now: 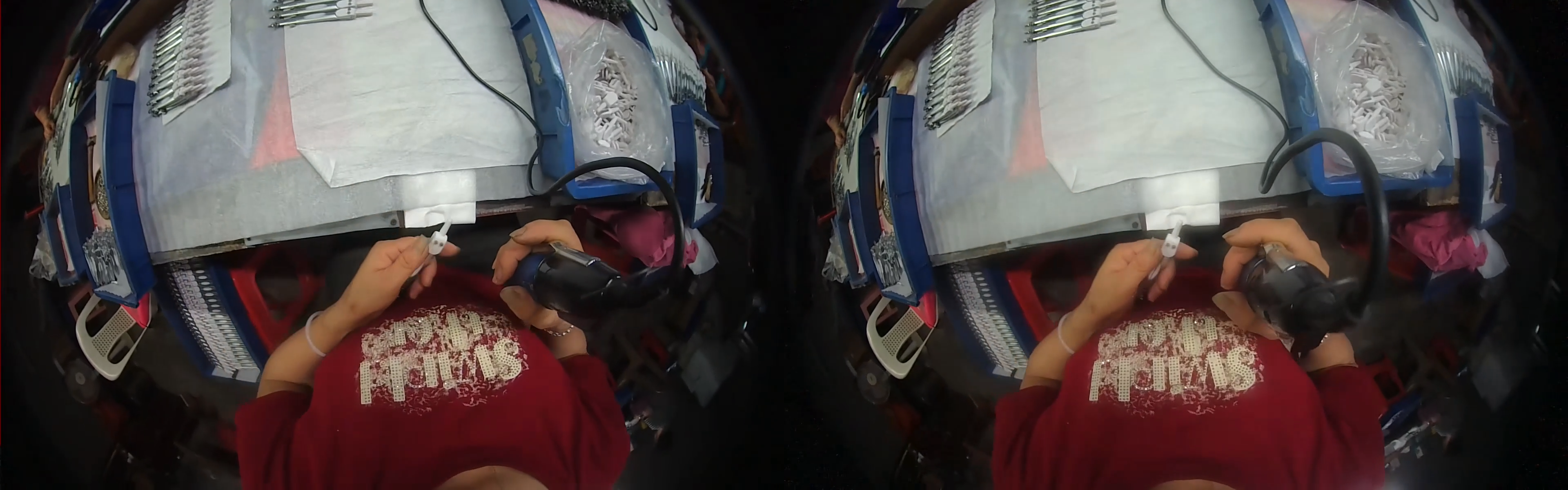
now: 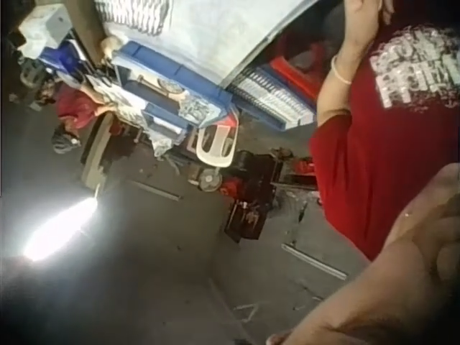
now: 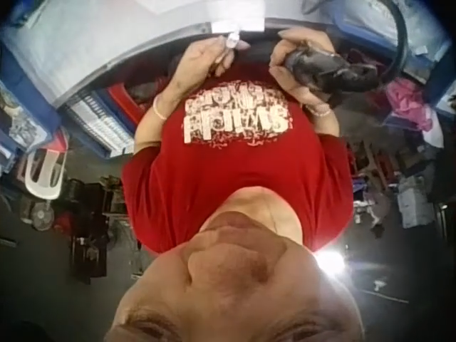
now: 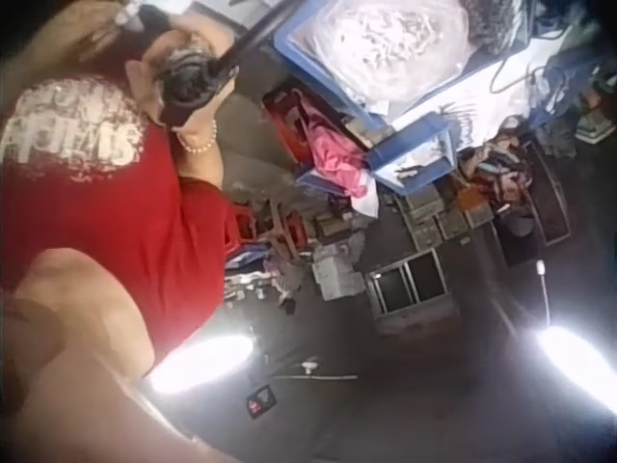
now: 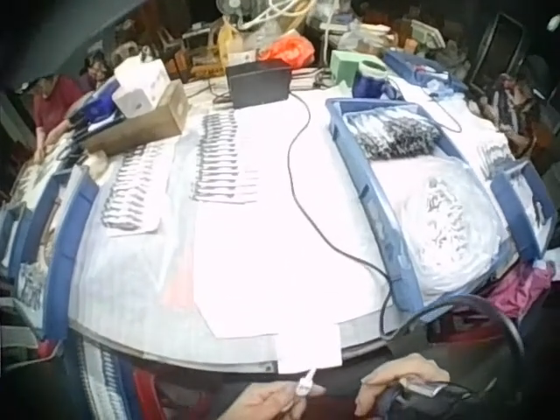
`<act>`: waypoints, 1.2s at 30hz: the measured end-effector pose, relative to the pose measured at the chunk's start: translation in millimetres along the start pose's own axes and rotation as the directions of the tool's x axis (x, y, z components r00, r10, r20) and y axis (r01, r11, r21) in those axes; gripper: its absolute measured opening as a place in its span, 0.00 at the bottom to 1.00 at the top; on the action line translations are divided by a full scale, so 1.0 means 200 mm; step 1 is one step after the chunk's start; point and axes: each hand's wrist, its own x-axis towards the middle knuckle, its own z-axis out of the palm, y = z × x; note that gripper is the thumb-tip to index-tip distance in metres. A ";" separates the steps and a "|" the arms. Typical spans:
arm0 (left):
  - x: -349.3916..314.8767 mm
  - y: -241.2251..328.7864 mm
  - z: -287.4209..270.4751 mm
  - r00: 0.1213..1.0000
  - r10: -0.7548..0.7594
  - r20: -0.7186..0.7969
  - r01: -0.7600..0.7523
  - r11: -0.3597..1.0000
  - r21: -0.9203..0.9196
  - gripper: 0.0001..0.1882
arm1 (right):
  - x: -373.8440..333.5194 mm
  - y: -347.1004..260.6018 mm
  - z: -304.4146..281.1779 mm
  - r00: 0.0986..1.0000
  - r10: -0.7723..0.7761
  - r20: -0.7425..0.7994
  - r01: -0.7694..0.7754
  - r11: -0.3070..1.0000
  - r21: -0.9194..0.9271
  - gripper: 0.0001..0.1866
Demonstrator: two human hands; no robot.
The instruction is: Using a handheld rotary tool to polish or deburr small metal surgical or dental components.
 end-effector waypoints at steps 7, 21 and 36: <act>0.10 -0.16 0.01 0.999 -0.024 0.037 0.035 0.944 -0.329 0.21 | 0.02 0.11 0.07 0.991 0.021 -0.132 -0.018 1.000 0.022 0.25; 0.14 -0.23 -0.02 0.996 -0.070 0.056 0.089 0.698 -0.711 0.21 | 0.17 0.18 0.15 0.975 0.177 -0.132 -0.167 0.982 0.083 0.21; 0.15 -0.28 0.03 0.991 -0.028 -0.133 -0.047 0.849 -0.526 0.22 | 0.20 0.19 0.14 0.951 0.294 -0.097 -0.304 0.947 -0.101 0.22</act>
